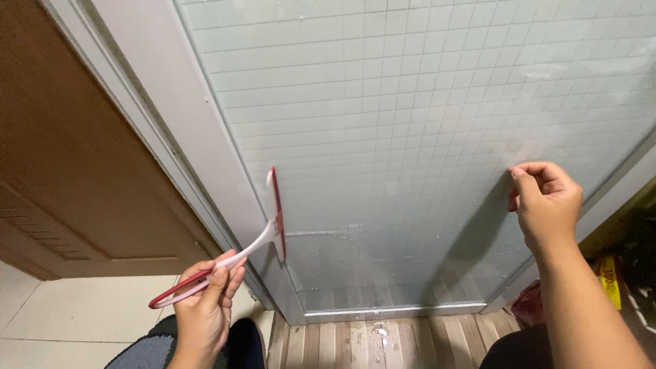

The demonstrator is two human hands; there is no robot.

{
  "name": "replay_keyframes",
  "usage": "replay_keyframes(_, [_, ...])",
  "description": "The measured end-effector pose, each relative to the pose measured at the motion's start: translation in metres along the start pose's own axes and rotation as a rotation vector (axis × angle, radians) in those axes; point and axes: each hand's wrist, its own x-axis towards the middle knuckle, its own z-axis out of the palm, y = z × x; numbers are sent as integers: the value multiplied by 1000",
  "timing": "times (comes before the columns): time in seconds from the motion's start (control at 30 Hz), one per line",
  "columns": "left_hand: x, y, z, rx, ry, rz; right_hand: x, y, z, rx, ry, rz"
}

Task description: Cleaning a glass door surface with a spray bottle and squeegee before applying and smoothing out a frosted vinyl wrap.

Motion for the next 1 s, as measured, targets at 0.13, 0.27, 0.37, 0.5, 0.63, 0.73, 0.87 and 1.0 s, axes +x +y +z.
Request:
replay_keyframes(0.13, [1, 2, -12, 6, 4, 4, -1, 0, -1, -19, 0, -8])
replay_keyframes(0.27, [-3, 2, -22, -33, -138, -73, -2, 4, -8, 10, -95, 52])
replay_keyframes(0.37, [-15, -4, -8, -40, -237, -130, -12, 8, -16, 63, -201, 103])
replay_keyframes(0.5, [-27, -11, 31, 35, -318, -224, -25, 7, -13, -52, -269, 311])
replay_keyframes(0.63, [-35, -20, 59, 26, -393, -228, -58, -25, 0, -307, -397, 505])
replay_keyframes(0.73, [-36, -19, 73, 49, -423, -242, -72, -22, 7, -377, -628, 493])
replay_keyframes(0.87, [-42, -28, 84, 2, -401, -269, -96, -30, 21, -348, -986, 511])
replay_keyframes(1.0, [-64, -35, 106, -135, -214, -317, -147, -4, 43, 122, -1252, 593])
